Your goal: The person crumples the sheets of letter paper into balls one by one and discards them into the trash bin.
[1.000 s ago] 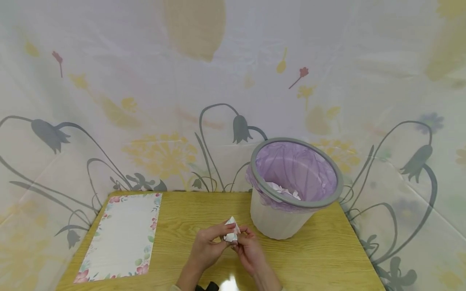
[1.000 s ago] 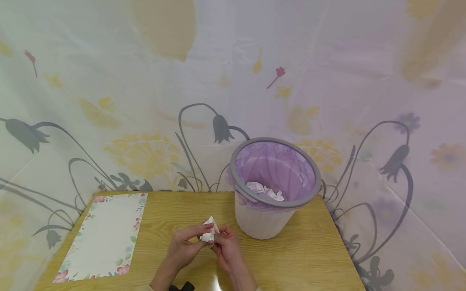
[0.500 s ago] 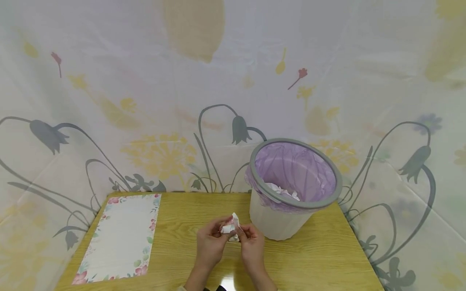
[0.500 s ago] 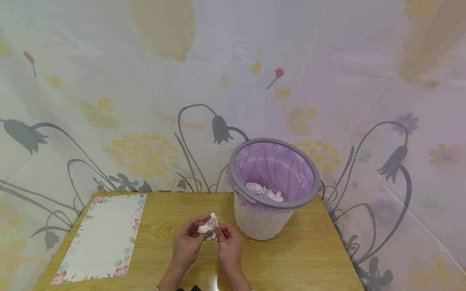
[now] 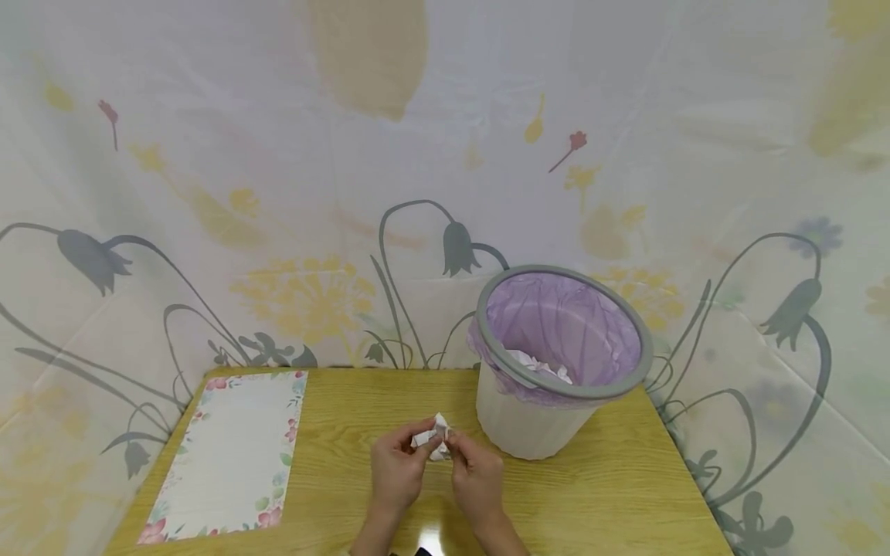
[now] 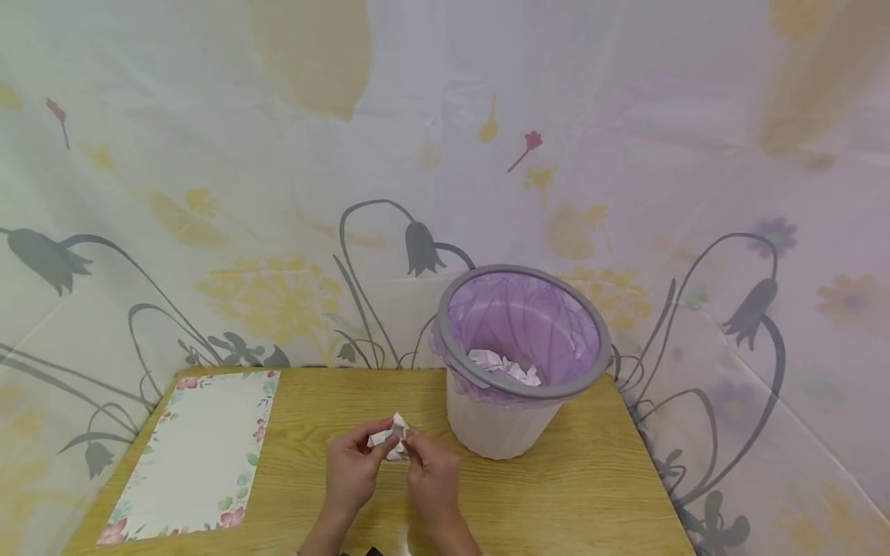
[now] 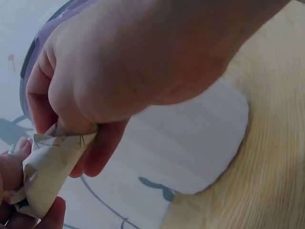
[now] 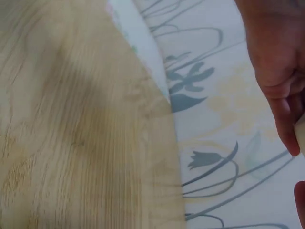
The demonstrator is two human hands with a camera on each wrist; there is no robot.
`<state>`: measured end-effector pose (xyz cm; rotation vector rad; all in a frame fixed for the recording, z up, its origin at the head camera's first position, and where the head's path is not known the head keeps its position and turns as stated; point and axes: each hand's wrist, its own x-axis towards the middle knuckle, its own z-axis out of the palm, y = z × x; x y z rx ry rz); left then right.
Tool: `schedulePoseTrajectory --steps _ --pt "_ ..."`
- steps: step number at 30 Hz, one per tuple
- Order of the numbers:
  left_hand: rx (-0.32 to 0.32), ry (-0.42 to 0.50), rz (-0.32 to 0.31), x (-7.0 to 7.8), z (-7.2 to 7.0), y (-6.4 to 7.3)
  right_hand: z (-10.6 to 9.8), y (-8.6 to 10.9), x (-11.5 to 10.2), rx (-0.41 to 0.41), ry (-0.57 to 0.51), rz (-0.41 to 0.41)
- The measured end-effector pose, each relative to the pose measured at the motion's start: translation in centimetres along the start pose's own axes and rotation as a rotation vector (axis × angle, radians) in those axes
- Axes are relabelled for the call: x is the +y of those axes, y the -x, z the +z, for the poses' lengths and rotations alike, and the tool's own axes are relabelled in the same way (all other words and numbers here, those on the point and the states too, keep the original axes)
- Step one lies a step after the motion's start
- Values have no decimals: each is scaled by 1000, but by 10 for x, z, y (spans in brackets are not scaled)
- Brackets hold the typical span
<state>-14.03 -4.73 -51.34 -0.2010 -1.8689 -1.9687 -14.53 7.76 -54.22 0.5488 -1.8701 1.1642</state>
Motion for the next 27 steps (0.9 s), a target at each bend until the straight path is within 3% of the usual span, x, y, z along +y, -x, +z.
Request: schedulePoseTrajectory --steps 3,6,9,13,16,20,23,27 --pt "53 -56 -29 3 1 -2 0 -1 1 -29 -16 -46" --pt "47 -76 -96 4 -4 -6 -6 -4 0 -116 -70 -53" --pt "13 -54 -178 5 -13 -9 -18 -8 -2 -250 -156 -10" --pt "-52 74 -322 13 -23 -11 -35 -14 -5 -381 -306 85" --pt "-108 205 -402 17 -25 -12 -40 -18 -6 -376 -378 77" --pt "-175 309 -468 19 -26 -11 -39 -23 -4 -292 -442 -47" --pt "-188 294 -480 21 -25 -10 -38 -27 -5 -251 -451 -120" --pt "-194 238 -464 25 -23 -12 -37 -28 -8 -216 -370 -163"
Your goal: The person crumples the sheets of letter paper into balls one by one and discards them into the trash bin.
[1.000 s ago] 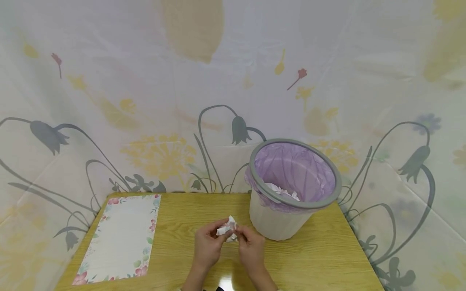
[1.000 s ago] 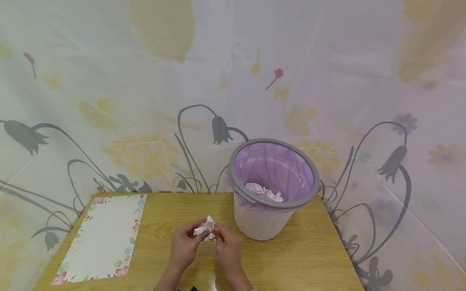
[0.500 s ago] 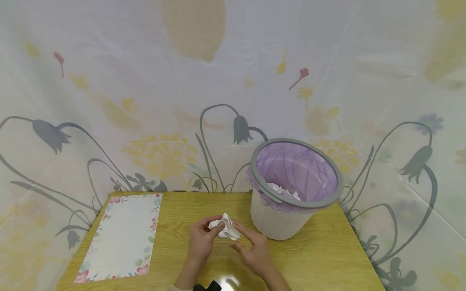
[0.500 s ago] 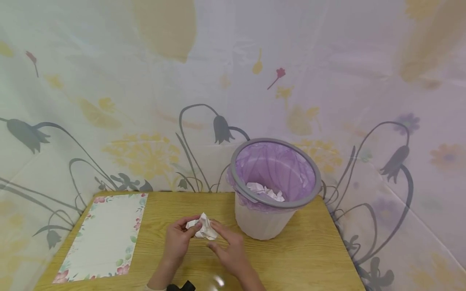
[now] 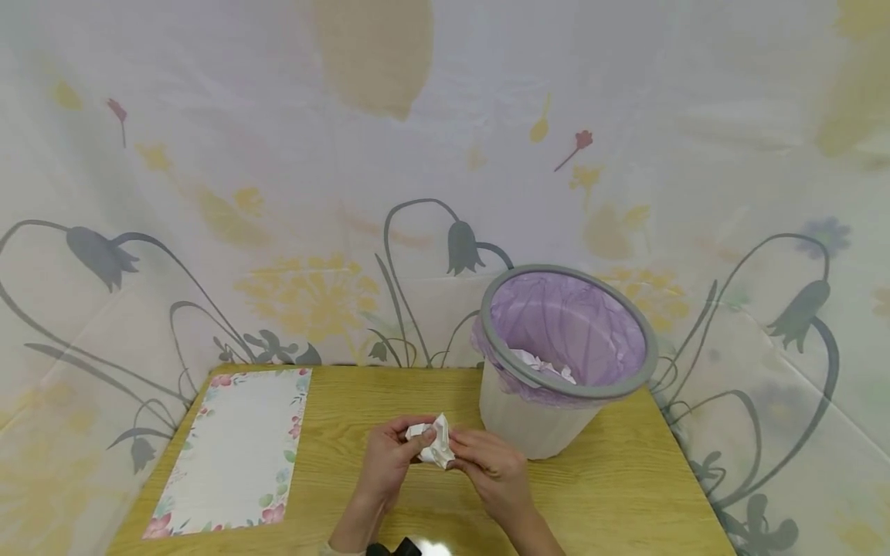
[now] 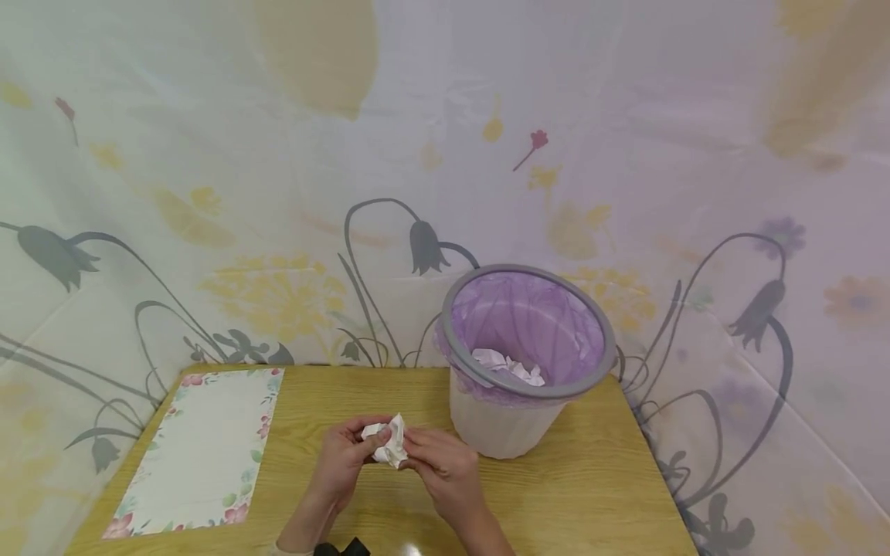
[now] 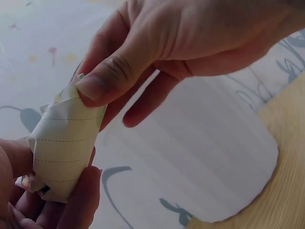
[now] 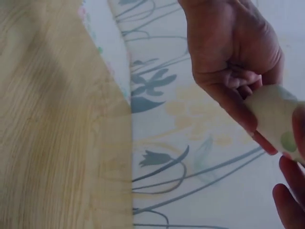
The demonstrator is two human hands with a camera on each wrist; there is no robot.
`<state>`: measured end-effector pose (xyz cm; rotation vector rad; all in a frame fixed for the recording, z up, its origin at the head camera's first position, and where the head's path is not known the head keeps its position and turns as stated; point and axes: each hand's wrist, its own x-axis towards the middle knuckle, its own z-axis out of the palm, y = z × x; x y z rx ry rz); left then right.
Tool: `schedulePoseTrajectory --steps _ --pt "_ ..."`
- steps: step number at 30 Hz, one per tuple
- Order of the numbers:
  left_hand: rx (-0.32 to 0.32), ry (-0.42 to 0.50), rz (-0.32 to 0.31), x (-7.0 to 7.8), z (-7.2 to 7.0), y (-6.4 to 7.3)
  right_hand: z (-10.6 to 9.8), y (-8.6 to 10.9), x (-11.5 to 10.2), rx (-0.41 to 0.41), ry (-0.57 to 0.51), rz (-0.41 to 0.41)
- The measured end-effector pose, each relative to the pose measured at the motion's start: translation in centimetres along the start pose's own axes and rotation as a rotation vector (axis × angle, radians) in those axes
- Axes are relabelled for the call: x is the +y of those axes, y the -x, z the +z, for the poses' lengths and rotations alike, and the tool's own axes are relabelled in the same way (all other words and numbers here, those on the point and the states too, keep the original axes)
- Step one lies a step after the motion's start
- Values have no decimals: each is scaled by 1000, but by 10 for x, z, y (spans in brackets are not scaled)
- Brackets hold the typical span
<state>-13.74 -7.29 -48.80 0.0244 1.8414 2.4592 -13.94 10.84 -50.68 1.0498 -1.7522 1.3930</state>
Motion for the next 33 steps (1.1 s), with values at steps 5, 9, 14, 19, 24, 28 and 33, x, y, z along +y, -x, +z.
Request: schedulePoseTrajectory --steps 5,9,14,19,24,28,33 --pt "-60 -56 -2 5 0 -2 -1 -1 -7 13 67 26" --pt "-136 -145 3 8 -4 -3 -5 -2 -12 11 84 87" --pt "-235 -220 11 11 -10 -6 -12 -7 -14 -95 133 193" --pt "-300 -153 -43 11 -15 -6 -15 -11 -14 -240 26 267" --pt "-277 -91 -64 8 -15 -5 -13 -16 -15 -273 -17 295" --pt "-173 -47 -78 3 -10 -2 -12 -24 -23 -239 -30 282" --pt "-133 -128 10 -2 -6 2 -12 -24 -27 -192 -81 404"
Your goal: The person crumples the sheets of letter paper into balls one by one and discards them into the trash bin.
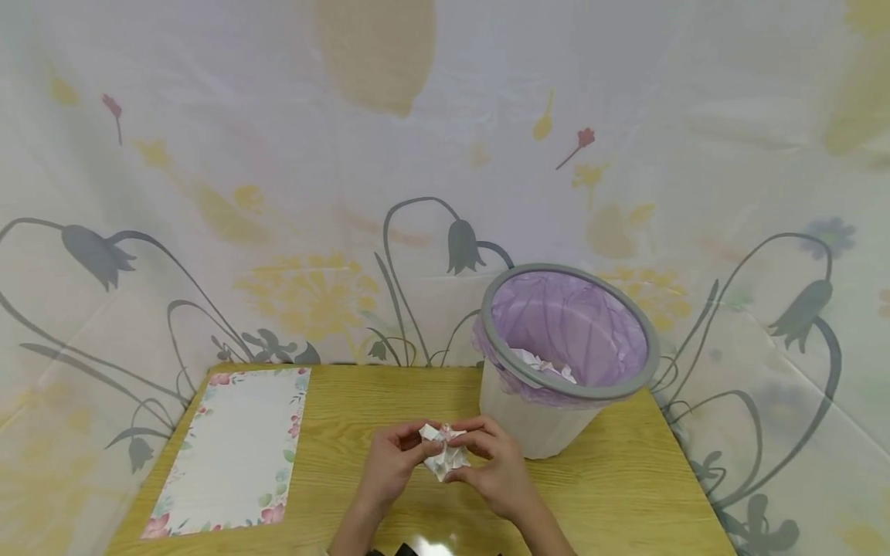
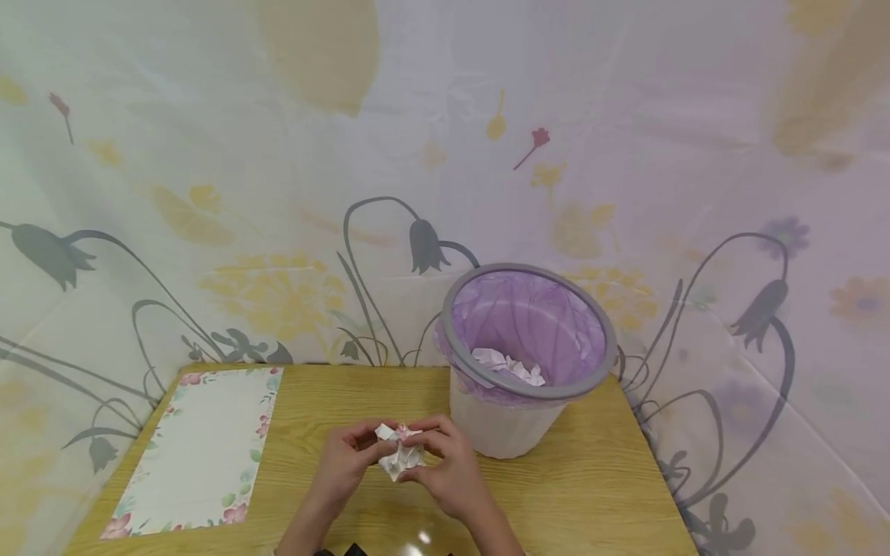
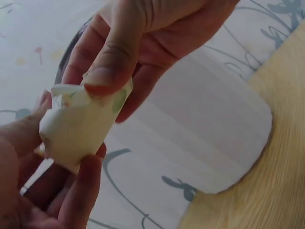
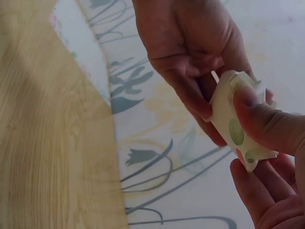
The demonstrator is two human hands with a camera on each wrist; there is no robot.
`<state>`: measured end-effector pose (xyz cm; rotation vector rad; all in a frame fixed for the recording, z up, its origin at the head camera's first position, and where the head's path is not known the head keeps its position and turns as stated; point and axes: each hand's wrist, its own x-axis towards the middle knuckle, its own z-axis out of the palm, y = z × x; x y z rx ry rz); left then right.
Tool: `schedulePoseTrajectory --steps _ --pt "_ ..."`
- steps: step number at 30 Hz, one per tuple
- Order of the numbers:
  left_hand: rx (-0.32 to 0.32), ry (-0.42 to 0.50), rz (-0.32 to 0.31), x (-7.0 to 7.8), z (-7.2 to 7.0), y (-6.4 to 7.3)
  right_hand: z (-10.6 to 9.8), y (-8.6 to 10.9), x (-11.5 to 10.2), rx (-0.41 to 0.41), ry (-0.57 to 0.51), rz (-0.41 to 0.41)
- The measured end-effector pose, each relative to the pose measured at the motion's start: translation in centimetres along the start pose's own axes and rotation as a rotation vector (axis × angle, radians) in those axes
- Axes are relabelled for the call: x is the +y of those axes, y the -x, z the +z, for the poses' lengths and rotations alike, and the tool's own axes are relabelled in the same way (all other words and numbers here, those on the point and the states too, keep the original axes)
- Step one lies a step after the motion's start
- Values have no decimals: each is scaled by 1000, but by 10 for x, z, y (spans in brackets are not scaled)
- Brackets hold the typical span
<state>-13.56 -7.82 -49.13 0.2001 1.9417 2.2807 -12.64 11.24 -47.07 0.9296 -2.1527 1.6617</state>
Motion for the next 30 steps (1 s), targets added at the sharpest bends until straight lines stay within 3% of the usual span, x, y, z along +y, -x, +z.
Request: schedulePoseTrajectory --steps 4,7,10,13,16,22,26,30 --pt "-84 -22 67 -1 -3 5 -1 6 15 31 -72 34" --pt "-82 50 44 -2 -4 8 -2 5 14 36 -86 12" --pt "8 101 56 -3 1 9 -1 1 1 47 -67 27" --pt "90 114 141 -7 9 10 0 -2 -4 97 -55 62" --pt "157 100 205 -10 17 11 2 0 6 131 -55 58" --pt "273 159 116 -11 16 8 2 3 24 6 -76 16" --pt "278 200 51 -9 10 6 -1 6 25 -103 -173 -1" --pt "286 212 17 -7 9 5 0 7 26 -152 -163 -39"
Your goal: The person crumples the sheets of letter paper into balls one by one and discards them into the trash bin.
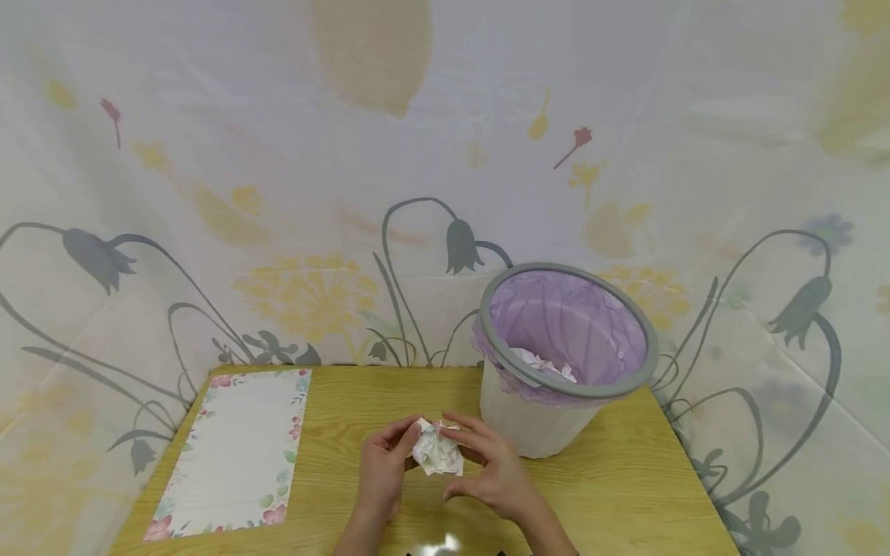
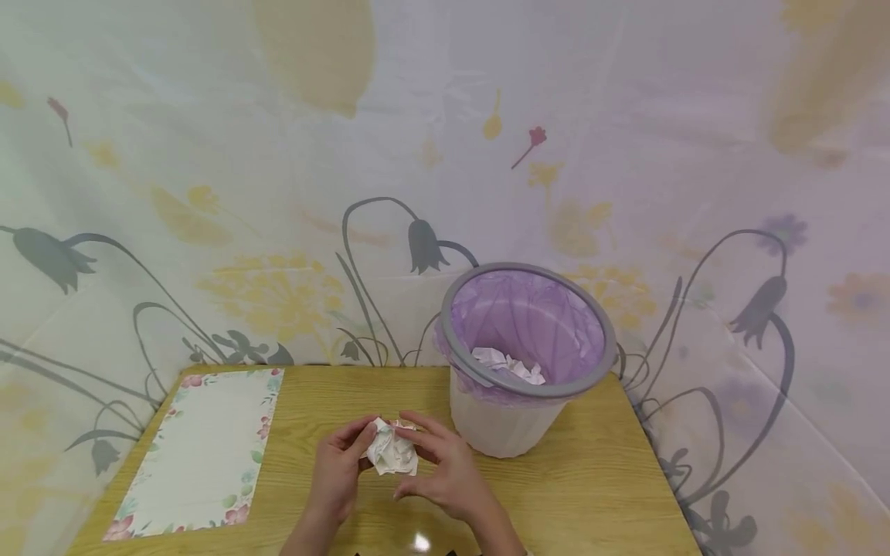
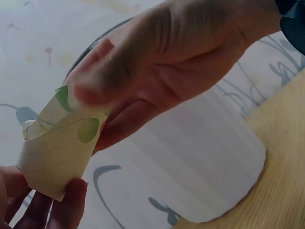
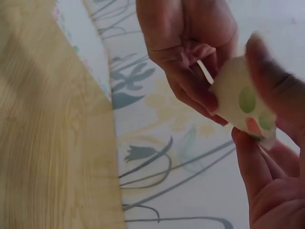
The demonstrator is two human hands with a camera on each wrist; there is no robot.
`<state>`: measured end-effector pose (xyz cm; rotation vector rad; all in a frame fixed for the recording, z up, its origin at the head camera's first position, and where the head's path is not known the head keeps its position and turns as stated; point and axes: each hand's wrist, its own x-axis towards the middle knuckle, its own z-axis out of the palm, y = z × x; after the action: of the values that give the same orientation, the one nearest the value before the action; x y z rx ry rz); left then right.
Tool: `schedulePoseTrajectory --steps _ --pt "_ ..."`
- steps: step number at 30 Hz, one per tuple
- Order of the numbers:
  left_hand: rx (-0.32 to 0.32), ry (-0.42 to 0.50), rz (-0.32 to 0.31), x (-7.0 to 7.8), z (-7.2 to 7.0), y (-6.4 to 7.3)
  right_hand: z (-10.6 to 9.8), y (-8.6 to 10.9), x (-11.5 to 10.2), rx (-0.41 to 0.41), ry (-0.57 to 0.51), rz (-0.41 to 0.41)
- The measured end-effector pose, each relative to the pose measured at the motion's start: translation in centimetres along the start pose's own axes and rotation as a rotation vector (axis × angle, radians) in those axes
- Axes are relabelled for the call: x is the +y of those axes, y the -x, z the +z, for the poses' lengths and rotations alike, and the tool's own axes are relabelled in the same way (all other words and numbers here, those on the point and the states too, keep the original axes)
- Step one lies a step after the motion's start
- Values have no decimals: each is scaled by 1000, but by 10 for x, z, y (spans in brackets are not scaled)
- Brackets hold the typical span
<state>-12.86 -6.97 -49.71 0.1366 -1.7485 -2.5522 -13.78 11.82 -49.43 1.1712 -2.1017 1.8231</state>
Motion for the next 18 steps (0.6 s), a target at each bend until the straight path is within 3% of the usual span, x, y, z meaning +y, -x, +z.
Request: schedulePoseTrajectory --steps 4,8,10,15,18 --pt "13 -8 16 -1 3 0 4 -1 1 61 19 23" --pt "-20 -52 93 -3 5 1 8 -1 1 144 -35 74" --pt "-94 -107 160 -3 4 2 8 0 1 184 -63 101" --pt "-352 -211 310 0 -5 2 9 1 0 262 -90 147" --pt "-414 -258 349 3 -7 1 8 2 -3 295 -62 181"
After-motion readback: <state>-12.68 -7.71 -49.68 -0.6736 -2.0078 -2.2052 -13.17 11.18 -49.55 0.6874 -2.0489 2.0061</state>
